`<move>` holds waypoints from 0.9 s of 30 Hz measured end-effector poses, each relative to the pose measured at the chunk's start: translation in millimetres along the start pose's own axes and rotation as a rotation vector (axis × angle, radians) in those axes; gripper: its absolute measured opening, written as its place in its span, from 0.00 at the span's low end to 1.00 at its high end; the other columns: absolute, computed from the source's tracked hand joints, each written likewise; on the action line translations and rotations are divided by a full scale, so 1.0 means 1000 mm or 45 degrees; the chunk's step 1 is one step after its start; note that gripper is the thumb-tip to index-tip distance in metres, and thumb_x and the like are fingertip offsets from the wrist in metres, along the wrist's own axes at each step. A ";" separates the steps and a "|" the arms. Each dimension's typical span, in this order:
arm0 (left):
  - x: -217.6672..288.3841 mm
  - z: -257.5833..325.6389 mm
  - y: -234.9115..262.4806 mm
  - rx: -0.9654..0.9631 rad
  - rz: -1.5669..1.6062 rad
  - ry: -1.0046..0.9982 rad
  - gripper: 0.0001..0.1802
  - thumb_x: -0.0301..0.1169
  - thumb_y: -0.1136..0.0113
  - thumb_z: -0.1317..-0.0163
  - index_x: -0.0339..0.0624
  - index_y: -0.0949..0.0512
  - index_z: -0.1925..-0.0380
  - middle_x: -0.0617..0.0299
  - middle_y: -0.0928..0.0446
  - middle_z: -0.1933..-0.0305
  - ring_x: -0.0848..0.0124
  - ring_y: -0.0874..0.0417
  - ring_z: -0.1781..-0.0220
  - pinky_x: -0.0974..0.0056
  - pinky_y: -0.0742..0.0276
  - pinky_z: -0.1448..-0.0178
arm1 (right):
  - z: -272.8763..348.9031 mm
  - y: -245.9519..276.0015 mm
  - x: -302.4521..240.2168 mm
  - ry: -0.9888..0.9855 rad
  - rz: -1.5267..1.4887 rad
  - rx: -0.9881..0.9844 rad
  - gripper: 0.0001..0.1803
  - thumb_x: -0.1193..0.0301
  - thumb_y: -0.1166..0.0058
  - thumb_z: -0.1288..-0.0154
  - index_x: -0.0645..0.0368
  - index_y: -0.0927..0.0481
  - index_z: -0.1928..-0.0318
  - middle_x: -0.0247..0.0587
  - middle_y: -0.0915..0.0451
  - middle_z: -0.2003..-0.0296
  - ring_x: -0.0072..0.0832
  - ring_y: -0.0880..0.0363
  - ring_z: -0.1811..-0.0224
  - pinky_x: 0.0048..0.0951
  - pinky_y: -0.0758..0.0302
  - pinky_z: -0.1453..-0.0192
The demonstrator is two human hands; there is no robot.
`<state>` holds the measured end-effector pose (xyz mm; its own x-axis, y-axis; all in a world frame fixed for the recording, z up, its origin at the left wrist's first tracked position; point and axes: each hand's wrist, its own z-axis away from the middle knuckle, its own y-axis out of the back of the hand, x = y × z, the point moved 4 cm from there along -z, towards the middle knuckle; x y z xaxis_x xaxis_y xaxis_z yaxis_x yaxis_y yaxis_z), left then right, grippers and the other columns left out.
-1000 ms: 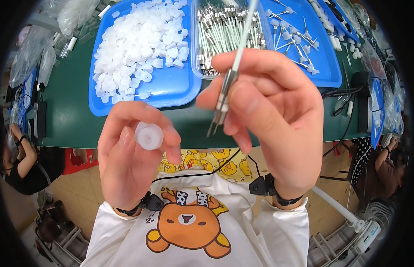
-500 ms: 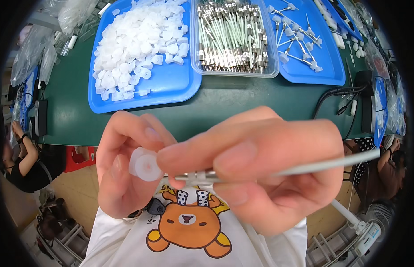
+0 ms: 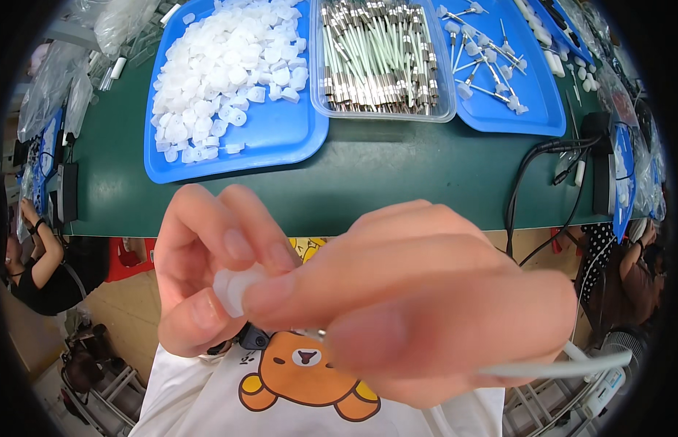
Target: Assembling small white plastic caps and components onto metal pins/needles.
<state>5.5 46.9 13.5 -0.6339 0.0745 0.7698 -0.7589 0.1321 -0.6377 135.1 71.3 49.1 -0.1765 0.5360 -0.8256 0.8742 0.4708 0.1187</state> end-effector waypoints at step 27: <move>-0.004 0.002 0.005 0.077 -0.027 0.028 0.17 0.38 0.45 0.54 0.33 0.31 0.71 0.50 0.32 0.71 0.71 0.28 0.75 0.72 0.31 0.69 | 0.008 -0.014 -0.008 0.283 0.559 -0.018 0.17 0.74 0.53 0.48 0.54 0.43 0.59 0.36 0.30 0.70 0.31 0.30 0.73 0.29 0.37 0.74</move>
<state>4.0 45.5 7.4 -0.6146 0.0939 0.7833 -0.7803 0.0737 -0.6211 128.2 55.3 49.5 0.1134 0.8218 -0.5584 0.8819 0.1756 0.4376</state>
